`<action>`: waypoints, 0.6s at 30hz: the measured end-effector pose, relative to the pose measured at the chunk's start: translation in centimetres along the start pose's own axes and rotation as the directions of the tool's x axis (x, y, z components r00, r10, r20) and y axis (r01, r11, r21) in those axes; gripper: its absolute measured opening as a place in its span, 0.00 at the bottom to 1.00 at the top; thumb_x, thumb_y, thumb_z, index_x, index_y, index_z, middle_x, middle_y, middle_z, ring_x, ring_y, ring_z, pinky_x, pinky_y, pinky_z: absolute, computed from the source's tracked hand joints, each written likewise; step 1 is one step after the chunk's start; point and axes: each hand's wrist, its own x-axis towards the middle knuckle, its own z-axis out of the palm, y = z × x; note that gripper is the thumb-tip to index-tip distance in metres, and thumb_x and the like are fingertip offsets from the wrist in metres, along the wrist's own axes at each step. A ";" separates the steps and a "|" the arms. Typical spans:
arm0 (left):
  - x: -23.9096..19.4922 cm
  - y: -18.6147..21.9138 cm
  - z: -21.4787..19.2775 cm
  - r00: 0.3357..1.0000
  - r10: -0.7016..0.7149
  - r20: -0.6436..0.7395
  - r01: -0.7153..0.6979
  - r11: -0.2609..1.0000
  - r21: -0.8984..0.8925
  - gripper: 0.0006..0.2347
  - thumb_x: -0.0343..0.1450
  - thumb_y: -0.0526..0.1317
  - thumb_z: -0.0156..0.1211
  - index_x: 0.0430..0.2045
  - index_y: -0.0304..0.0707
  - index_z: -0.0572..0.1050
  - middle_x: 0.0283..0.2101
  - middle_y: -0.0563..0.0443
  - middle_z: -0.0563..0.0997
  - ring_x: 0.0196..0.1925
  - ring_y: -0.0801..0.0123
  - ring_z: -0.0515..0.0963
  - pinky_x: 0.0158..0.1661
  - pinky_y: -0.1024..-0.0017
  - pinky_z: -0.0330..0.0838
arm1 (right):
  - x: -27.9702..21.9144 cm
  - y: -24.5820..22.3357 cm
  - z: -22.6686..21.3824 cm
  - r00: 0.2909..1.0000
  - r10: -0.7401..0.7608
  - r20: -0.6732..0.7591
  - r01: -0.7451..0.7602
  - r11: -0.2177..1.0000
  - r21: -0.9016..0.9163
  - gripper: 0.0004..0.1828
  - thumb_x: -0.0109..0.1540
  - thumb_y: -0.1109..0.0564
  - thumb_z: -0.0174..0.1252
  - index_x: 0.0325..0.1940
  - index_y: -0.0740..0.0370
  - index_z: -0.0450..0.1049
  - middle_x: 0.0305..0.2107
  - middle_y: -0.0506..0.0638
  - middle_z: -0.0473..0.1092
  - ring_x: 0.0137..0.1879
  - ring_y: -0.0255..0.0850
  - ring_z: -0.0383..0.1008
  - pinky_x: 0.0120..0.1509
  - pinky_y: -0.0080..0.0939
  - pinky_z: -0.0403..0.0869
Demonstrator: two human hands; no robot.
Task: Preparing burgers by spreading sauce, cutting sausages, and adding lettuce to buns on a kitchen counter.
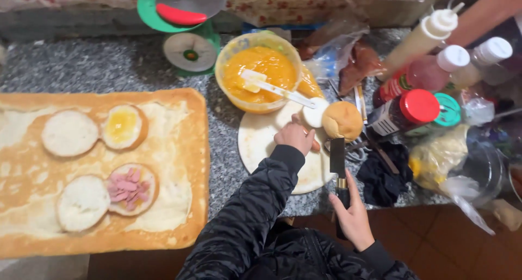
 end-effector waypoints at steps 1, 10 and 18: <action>0.1 0.6 0.0 1.000 0.009 0.007 -0.009 1.000 0.006 0.22 0.63 0.54 0.47 0.43 0.37 0.60 0.37 0.47 0.74 0.43 0.57 0.74 0.38 0.61 0.66 | -0.2 -0.2 -0.3 1.000 0.007 -0.009 -0.007 1.000 0.006 0.37 0.54 0.51 0.47 0.65 0.47 0.44 0.65 0.43 0.42 0.70 0.35 0.38 0.63 0.36 0.49; -4.8 -4.2 -4.2 0.990 -0.104 0.092 0.119 0.977 -0.178 0.14 0.56 0.43 0.50 0.32 0.44 0.60 0.28 0.41 0.76 0.35 0.45 0.74 0.36 0.58 0.64 | 0.9 -1.7 -0.3 0.964 0.010 0.264 0.019 0.994 -0.109 0.35 0.56 0.51 0.44 0.65 0.40 0.40 0.62 0.39 0.48 0.13 0.40 0.53 0.23 0.42 0.55; -7.4 -7.8 -2.5 0.989 -0.122 -0.081 0.082 0.920 -0.384 0.06 0.64 0.43 0.50 0.28 0.46 0.66 0.26 0.54 0.72 0.28 0.62 0.73 0.28 0.66 0.64 | 3.0 -1.2 2.4 0.850 -0.201 0.487 0.458 0.739 -0.494 0.35 0.57 0.49 0.46 0.66 0.37 0.42 0.14 0.50 0.62 0.20 0.44 0.62 0.25 0.37 0.56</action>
